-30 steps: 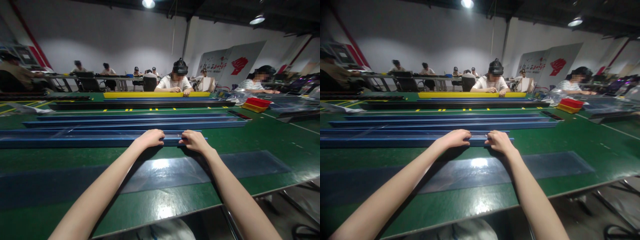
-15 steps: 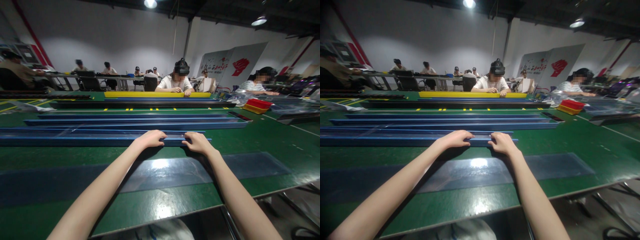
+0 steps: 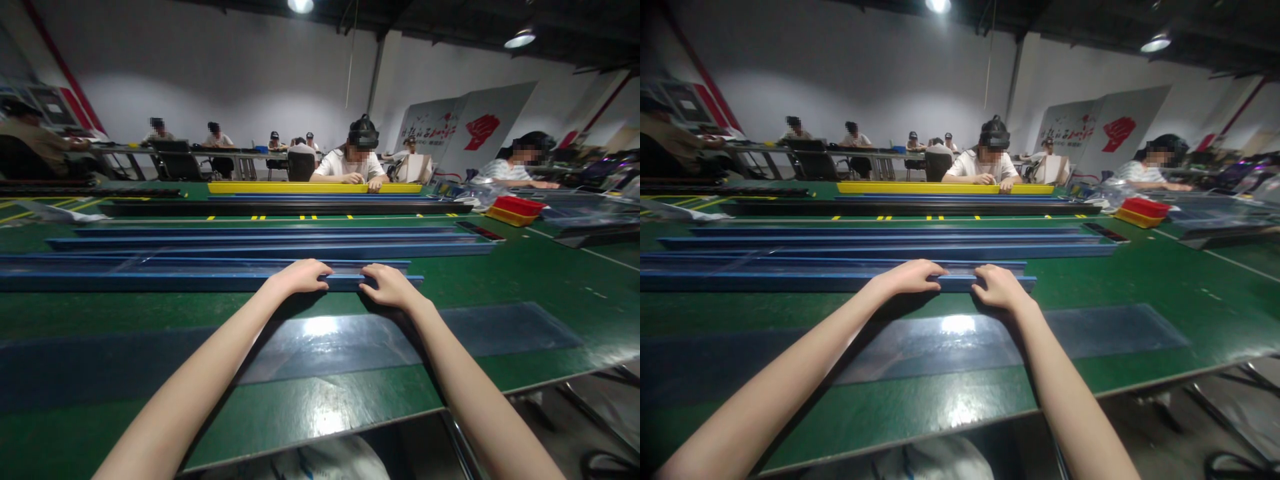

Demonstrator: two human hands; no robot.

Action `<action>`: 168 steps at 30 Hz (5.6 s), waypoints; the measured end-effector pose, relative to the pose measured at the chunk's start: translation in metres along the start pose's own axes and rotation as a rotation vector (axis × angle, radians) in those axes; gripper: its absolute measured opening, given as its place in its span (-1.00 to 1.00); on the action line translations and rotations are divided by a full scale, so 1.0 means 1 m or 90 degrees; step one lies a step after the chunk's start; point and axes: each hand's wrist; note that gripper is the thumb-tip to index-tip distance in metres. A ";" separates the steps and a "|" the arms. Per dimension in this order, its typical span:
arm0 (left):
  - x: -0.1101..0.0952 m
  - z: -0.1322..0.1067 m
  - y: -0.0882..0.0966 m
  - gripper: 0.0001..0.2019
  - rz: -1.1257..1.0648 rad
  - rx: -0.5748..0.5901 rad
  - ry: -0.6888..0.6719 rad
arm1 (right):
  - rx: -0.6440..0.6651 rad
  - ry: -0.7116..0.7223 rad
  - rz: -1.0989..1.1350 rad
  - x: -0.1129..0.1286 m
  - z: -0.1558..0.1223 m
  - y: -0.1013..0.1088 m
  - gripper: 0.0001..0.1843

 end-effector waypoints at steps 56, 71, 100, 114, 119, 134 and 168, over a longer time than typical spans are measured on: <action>0.006 -0.001 0.002 -0.76 -0.281 -0.065 0.074 | -0.022 -0.003 0.066 -0.004 0.001 -0.006 -0.70; 0.009 0.000 0.000 -0.77 -0.233 -0.062 0.065 | -0.001 -0.015 0.011 0.013 0.007 -0.006 -0.74; 0.008 0.002 0.000 -0.63 -0.209 -0.006 0.033 | 0.020 0.007 -0.037 0.014 0.007 -0.006 -0.68; 0.013 0.003 -0.004 -0.63 -0.239 -0.017 -0.001 | 0.024 0.008 -0.045 0.015 0.008 -0.005 -0.69; 0.012 0.003 -0.003 -0.62 -0.243 -0.010 0.004 | 0.023 0.007 -0.045 0.015 0.008 -0.005 -0.69; 0.006 -0.001 0.002 -0.65 -0.219 -0.033 0.049 | 0.023 0.006 -0.042 0.014 0.008 -0.005 -0.70; 0.009 0.000 0.000 -0.72 -0.175 -0.012 0.035 | 0.045 -0.003 -0.052 0.017 0.007 -0.001 -0.70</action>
Point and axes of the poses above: each hand's wrist, its own z-axis towards the middle knuckle, its own y-axis out of the back of the hand, x = y × z, and after that the axes turned 8 degrees about -z, right-handed
